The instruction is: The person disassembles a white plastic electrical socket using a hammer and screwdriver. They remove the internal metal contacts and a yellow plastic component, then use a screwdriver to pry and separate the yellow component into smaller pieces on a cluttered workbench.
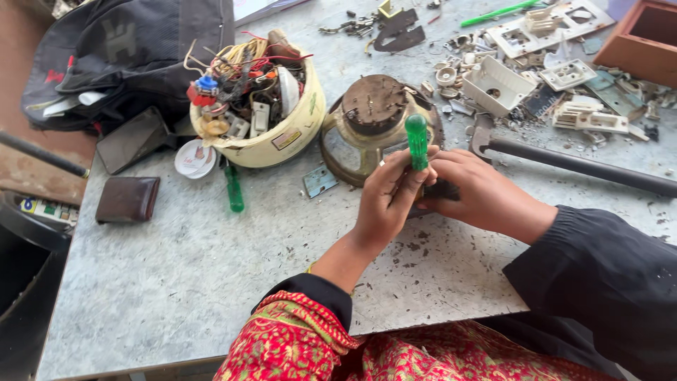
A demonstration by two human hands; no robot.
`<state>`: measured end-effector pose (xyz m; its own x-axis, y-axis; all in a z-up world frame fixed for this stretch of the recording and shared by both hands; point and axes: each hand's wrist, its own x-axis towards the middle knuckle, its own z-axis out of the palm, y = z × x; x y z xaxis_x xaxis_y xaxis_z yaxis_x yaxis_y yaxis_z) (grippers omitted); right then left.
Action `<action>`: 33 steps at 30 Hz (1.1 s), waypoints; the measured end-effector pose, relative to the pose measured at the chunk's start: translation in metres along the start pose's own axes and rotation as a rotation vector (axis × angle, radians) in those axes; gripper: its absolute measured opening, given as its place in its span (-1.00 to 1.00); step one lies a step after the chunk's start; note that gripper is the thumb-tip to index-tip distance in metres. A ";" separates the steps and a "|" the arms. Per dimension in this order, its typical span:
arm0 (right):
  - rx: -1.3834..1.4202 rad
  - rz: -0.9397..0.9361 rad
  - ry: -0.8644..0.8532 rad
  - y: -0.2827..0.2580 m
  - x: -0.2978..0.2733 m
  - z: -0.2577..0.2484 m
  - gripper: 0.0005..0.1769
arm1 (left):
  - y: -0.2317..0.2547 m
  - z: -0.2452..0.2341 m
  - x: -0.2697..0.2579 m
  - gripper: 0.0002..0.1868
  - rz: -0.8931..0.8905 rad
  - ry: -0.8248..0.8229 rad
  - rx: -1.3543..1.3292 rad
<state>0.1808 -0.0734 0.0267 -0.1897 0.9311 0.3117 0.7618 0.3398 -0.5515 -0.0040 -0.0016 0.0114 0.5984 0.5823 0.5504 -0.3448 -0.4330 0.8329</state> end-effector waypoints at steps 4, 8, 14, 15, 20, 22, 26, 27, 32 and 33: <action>0.015 -0.038 0.014 -0.002 0.003 -0.002 -0.45 | 0.002 -0.001 0.001 -0.72 0.062 -0.013 0.121; 0.034 -0.017 0.006 0.001 0.001 -0.001 -0.31 | 0.004 -0.002 0.003 -0.73 0.021 -0.009 0.093; 0.022 -0.018 0.033 0.005 -0.001 0.003 -0.30 | 0.008 -0.002 0.003 -0.75 -0.006 -0.015 0.127; 0.029 -0.017 0.034 0.005 -0.001 0.003 -0.27 | 0.008 -0.001 0.004 -0.76 0.000 -0.017 0.132; 0.055 -0.013 0.015 0.005 -0.001 0.002 -0.19 | 0.009 0.000 0.004 -0.75 -0.004 -0.019 0.125; 0.040 -0.035 0.024 0.004 0.000 0.002 -0.23 | 0.009 0.000 0.004 -0.75 0.000 -0.020 0.129; 0.056 -0.016 0.013 0.003 0.001 0.001 -0.24 | 0.009 0.000 0.004 -0.75 0.019 -0.025 0.143; 0.057 -0.019 0.015 0.003 0.001 0.001 -0.24 | 0.008 0.000 0.004 -0.75 0.020 -0.028 0.140; 0.057 -0.049 0.034 0.003 0.001 0.000 -0.25 | 0.007 0.000 0.005 -0.76 0.034 -0.024 0.132; 0.055 -0.046 0.031 0.003 0.001 0.000 -0.26 | 0.007 0.000 0.005 -0.76 0.028 -0.023 0.131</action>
<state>0.1829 -0.0715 0.0251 -0.2041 0.9099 0.3611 0.7171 0.3901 -0.5775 -0.0036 -0.0020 0.0201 0.6065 0.5535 0.5709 -0.2653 -0.5360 0.8015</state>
